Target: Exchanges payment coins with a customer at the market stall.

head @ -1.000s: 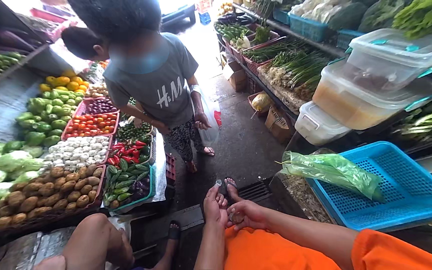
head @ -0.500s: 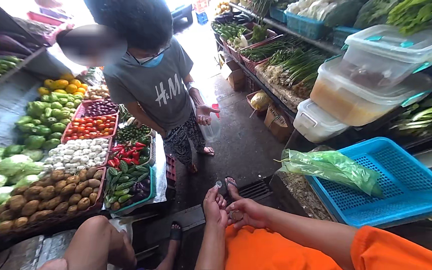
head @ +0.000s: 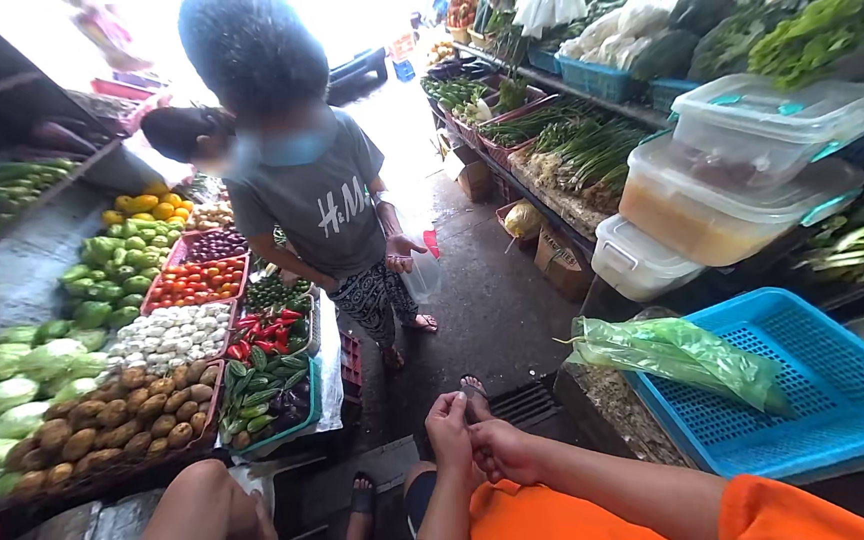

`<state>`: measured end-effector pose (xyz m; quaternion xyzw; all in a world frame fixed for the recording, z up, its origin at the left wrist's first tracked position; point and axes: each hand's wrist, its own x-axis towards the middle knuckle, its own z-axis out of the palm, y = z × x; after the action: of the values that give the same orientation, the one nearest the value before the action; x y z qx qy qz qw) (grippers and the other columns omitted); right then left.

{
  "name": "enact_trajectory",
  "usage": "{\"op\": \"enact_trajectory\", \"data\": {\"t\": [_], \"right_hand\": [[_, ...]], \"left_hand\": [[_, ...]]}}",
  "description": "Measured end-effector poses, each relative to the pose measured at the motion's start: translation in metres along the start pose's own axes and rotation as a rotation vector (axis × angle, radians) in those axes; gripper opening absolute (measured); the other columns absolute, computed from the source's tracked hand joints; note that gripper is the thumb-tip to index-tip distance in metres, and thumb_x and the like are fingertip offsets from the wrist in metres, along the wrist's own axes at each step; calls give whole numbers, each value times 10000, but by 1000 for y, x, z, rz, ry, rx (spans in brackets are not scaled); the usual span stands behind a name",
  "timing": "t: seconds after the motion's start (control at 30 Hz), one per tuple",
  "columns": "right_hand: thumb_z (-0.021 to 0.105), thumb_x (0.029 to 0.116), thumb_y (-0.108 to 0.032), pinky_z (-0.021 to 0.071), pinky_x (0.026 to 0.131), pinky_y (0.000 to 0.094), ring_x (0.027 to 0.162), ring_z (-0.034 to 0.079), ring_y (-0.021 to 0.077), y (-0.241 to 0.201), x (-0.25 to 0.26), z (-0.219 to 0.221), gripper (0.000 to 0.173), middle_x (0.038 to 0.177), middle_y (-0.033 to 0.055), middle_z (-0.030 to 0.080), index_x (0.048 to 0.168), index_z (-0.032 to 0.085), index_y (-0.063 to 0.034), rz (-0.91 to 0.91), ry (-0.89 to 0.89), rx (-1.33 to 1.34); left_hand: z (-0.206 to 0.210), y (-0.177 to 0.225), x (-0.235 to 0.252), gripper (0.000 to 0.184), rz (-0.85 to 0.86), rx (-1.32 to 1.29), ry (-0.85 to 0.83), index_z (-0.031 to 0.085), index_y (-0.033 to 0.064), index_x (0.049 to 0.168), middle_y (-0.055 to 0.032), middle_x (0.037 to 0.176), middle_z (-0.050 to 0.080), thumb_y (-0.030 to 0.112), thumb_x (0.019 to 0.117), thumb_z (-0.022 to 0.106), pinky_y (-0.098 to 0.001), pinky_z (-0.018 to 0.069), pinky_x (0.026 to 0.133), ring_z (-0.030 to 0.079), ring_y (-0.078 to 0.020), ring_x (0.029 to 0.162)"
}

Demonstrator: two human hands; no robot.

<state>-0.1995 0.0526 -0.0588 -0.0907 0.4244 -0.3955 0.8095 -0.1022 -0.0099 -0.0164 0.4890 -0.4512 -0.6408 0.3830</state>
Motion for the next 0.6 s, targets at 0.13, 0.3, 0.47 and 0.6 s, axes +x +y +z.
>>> {"op": "enact_trajectory", "data": {"t": [0.13,0.3,0.47,0.6], "right_hand": [[551,1020,-181,390,466,227,498,428,65,7,3,-3,82,670,-40,491,1014,620,-137,12,10,-59],[551,1012,-180,367,467,226,487,388,59,7,-4,-3,78,643,-54,451,982,615,-147,68,-22,-139],[537,1014,-164,365,458,203,477,390,45,8,-2,-7,64,636,-60,449,974,586,-153,82,-88,-199],[531,1023,-155,367,447,195,467,391,42,9,1,-7,73,627,-54,447,976,586,-146,90,-111,-195]], "left_hand": [[-21,0,9,154,-45,-105,99,688,16,896,24,528,408,88,1006,606,-219,321,414,353,-61,421],[-28,-6,9,139,-117,-195,200,674,25,911,31,524,390,97,1015,617,-210,314,400,342,-57,409],[-20,-11,6,105,-107,-207,159,670,10,939,21,540,413,67,1008,615,-205,302,401,338,-53,416],[-22,-7,6,109,-96,-209,149,673,5,942,16,538,414,69,1008,614,-208,301,399,337,-55,413]]}}
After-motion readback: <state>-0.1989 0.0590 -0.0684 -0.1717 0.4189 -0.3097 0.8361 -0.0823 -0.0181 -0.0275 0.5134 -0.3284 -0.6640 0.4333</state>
